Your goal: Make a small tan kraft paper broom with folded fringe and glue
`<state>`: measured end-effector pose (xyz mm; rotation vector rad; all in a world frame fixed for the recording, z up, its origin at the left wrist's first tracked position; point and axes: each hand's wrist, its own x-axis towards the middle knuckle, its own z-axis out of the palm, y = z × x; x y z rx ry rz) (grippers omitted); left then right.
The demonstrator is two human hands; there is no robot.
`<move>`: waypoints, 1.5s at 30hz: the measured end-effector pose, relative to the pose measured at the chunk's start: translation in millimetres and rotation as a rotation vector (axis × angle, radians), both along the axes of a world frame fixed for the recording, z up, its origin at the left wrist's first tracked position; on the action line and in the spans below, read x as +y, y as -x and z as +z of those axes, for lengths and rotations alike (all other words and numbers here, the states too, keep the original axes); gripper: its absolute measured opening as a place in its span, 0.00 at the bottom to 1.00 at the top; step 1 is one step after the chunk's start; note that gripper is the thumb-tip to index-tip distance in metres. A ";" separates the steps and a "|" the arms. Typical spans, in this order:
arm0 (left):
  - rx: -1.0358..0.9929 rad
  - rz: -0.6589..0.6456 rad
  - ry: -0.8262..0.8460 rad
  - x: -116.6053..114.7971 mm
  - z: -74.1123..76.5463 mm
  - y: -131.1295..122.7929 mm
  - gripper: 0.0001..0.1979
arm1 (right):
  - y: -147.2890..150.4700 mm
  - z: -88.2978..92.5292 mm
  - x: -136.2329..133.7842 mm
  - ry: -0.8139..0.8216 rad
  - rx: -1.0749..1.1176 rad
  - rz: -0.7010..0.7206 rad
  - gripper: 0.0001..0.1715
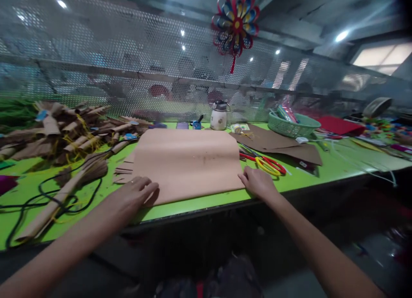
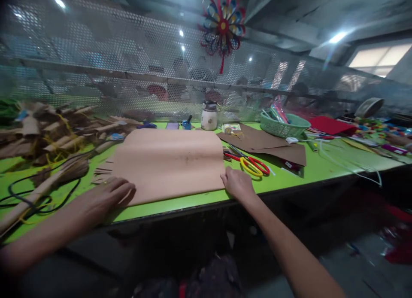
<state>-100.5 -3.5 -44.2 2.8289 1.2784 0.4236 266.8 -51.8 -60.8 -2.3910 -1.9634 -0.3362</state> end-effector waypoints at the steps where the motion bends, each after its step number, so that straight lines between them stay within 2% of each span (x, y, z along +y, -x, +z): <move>1: 0.064 -0.070 0.020 0.8 2.6 0.4 0.09 | 0.5 0.5 -0.8 0.000 0.001 0.000 0.17; 3: 0.190 -0.163 0.016 -0.6 5.9 2.9 0.09 | 0.8 1.1 -2.6 0.000 0.018 -0.020 0.18; 7: 0.285 -0.123 -0.049 -18.2 7.5 4.2 0.22 | 0.6 -1.4 -7.6 -0.040 0.049 -0.041 0.19; 10: 0.393 -0.052 -0.077 -35.0 12.4 -5.7 0.29 | -0.3 -5.2 -9.2 -0.162 0.032 0.087 0.13; 13: 0.520 0.007 -0.023 -45.0 24.1 -20.1 0.27 | -4.1 -8.2 -5.0 -0.217 -0.012 0.277 0.10; 17: 0.601 0.002 0.036 -48.8 35.8 -29.4 0.28 | -12.1 -10.8 5.5 -0.109 -0.002 0.447 0.09; 23: 0.583 0.028 -0.023 -49.7 28.7 -27.6 0.25 | -19.3 -14.1 10.5 -0.113 0.050 0.489 0.08; 28: 0.605 0.018 -0.004 -54.2 35.2 -32.5 0.23 | -22.9 -17.1 7.9 -0.153 0.089 0.523 0.10; 31: 0.598 0.018 0.004 -55.7 37.8 -33.9 0.22 | -21.9 -11.4 1.4 -0.197 0.119 0.585 0.17; 33: 0.573 0.017 -0.010 -55.6 37.3 -34.0 0.22 | -17.9 -1.4 -6.1 -0.184 0.090 0.628 0.23; 39: 0.582 -0.004 -0.041 -52.9 33.7 -38.7 0.26 | 5.2 32.9 -26.6 0.016 -0.189 0.733 0.28; 45: 0.607 -0.048 -0.099 -43.4 24.1 -40.9 0.31 | 18.6 32.3 -32.0 0.166 -0.359 0.723 0.29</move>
